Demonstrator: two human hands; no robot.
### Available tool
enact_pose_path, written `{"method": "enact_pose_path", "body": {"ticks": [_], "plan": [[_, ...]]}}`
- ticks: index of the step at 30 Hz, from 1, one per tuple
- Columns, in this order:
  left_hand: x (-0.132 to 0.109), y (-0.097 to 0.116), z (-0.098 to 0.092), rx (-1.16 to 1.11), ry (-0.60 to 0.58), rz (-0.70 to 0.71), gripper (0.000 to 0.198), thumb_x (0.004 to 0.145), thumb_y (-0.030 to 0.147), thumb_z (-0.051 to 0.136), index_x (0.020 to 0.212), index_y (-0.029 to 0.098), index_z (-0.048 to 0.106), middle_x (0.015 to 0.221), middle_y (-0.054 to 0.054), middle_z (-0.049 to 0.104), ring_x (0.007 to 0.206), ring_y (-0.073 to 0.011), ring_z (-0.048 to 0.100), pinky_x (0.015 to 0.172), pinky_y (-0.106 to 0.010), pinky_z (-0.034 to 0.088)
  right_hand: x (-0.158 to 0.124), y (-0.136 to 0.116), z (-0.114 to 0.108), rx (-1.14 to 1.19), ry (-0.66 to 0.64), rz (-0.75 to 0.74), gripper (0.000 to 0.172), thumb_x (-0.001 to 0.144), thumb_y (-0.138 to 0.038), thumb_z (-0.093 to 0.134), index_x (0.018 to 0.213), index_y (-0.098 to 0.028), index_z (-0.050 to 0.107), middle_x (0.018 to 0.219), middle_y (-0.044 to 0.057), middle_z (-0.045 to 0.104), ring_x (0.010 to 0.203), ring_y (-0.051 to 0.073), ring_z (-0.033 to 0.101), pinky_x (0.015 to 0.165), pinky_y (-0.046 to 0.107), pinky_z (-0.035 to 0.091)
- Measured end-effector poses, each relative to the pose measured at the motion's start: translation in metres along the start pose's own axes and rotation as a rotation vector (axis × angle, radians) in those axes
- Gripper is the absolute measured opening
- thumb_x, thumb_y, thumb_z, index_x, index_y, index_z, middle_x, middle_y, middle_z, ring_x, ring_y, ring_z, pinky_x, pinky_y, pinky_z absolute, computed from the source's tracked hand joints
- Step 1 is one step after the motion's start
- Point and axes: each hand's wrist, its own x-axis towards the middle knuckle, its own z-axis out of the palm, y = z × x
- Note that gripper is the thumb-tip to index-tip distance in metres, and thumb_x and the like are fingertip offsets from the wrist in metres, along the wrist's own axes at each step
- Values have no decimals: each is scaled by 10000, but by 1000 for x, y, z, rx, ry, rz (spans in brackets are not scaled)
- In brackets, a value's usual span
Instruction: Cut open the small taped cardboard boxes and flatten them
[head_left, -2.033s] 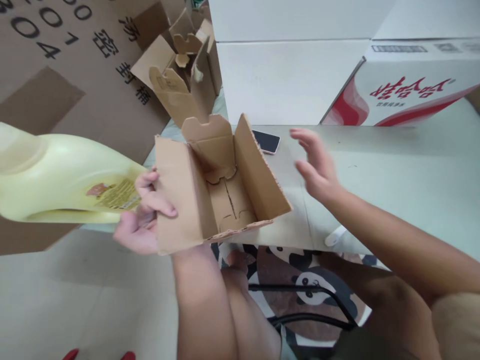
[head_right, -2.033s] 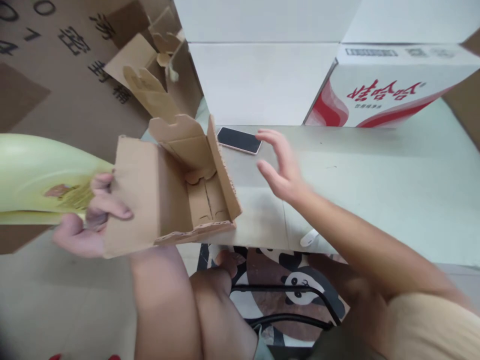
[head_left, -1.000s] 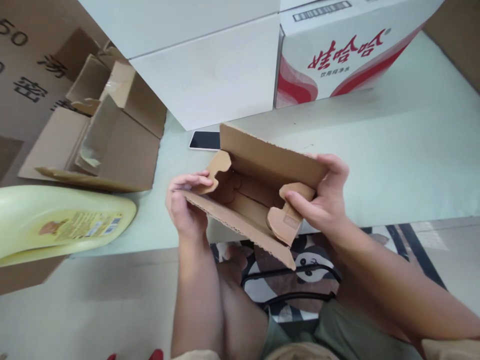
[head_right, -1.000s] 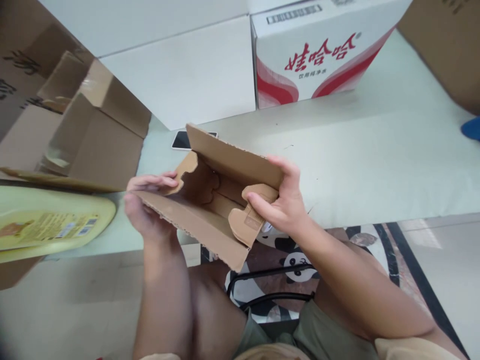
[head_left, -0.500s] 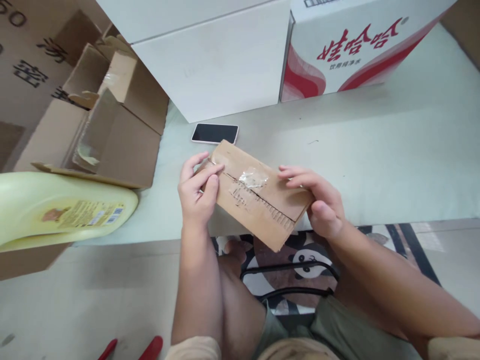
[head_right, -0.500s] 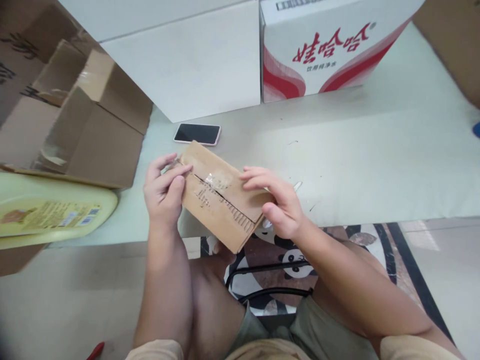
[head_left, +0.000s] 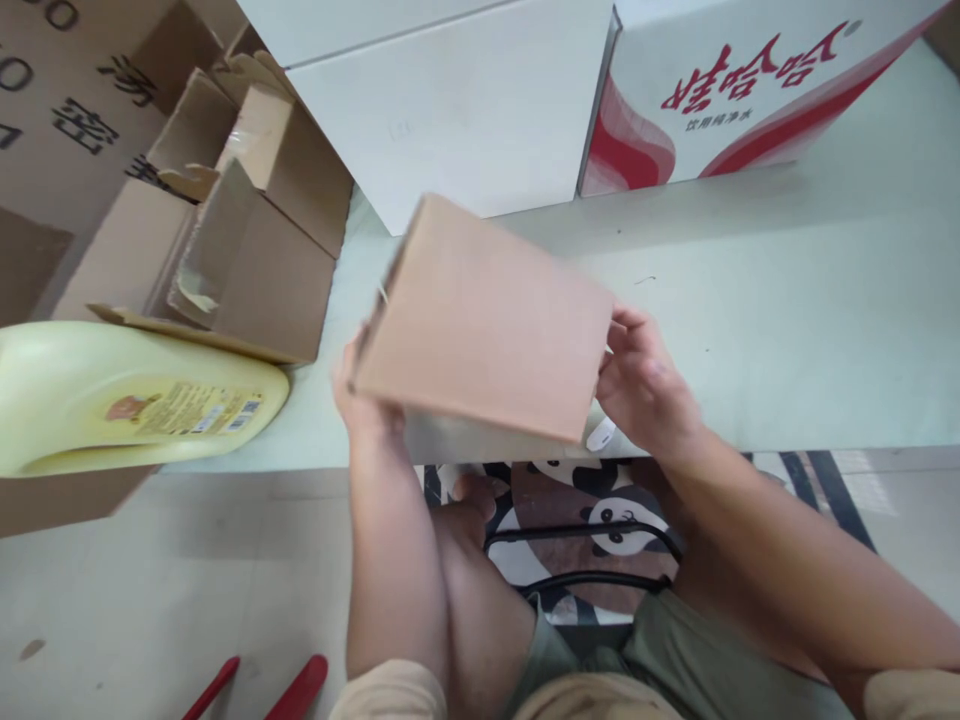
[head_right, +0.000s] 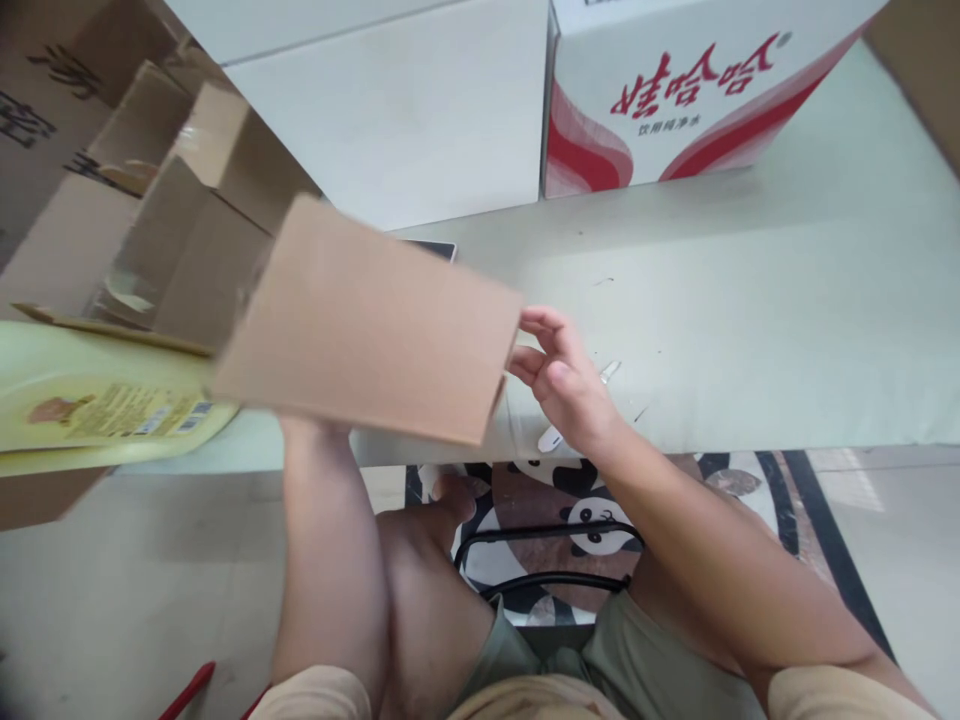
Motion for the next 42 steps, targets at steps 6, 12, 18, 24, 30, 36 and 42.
{"method": "enact_pose_path", "body": {"ticks": [6,12,18,24,30,36,42], "plan": [[-11,-14,15,-136,-185,-321,665,792,809,497,791,181,714,729,-103,725,826,-273,744,574,-318,567,4,-22,11,-369,-201,-182,402,940,-574,541,1259,-352,642,1612,8,435,1567,310,246,1295,585,150],[-25,3,15,135,-520,-446,519,838,658,592,698,172,705,527,-68,644,491,-222,654,350,-260,373,1,-25,11,-431,-59,-194,406,966,-440,549,1362,-358,586,1594,37,448,1511,298,375,1241,555,332],[-21,9,11,322,-541,-224,569,838,676,602,1169,221,688,1116,-124,753,1036,-293,725,690,-351,600,2,-17,10,-425,-36,-205,235,965,-389,550,1094,-269,704,1584,69,441,1470,307,430,1205,507,389],[-17,3,20,169,-572,412,496,902,681,522,1229,331,650,1610,-44,401,1534,-314,319,1207,-511,380,3,-20,7,-557,53,-171,259,936,-411,527,1087,-255,669,1308,115,637,1219,273,617,957,444,544],[-22,-1,33,178,-549,496,408,944,592,524,1190,301,670,1533,-81,463,1489,-294,386,1233,-518,334,-6,-32,-23,-1185,-30,603,395,921,-475,497,1184,-212,632,575,11,619,594,235,593,539,315,346],[-19,-5,39,148,-493,488,438,916,650,521,1131,299,669,1500,-70,478,1478,-297,392,1239,-527,321,-24,-20,-21,-1321,-249,697,246,916,-419,489,959,-227,637,765,87,714,671,246,618,546,311,276],[-19,-9,46,94,-449,469,439,900,656,540,1090,285,675,1475,-77,485,1472,-309,387,1246,-535,295,-18,-25,-31,-699,79,473,89,763,-263,527,848,-245,543,578,-35,536,522,160,498,557,303,385]]}}
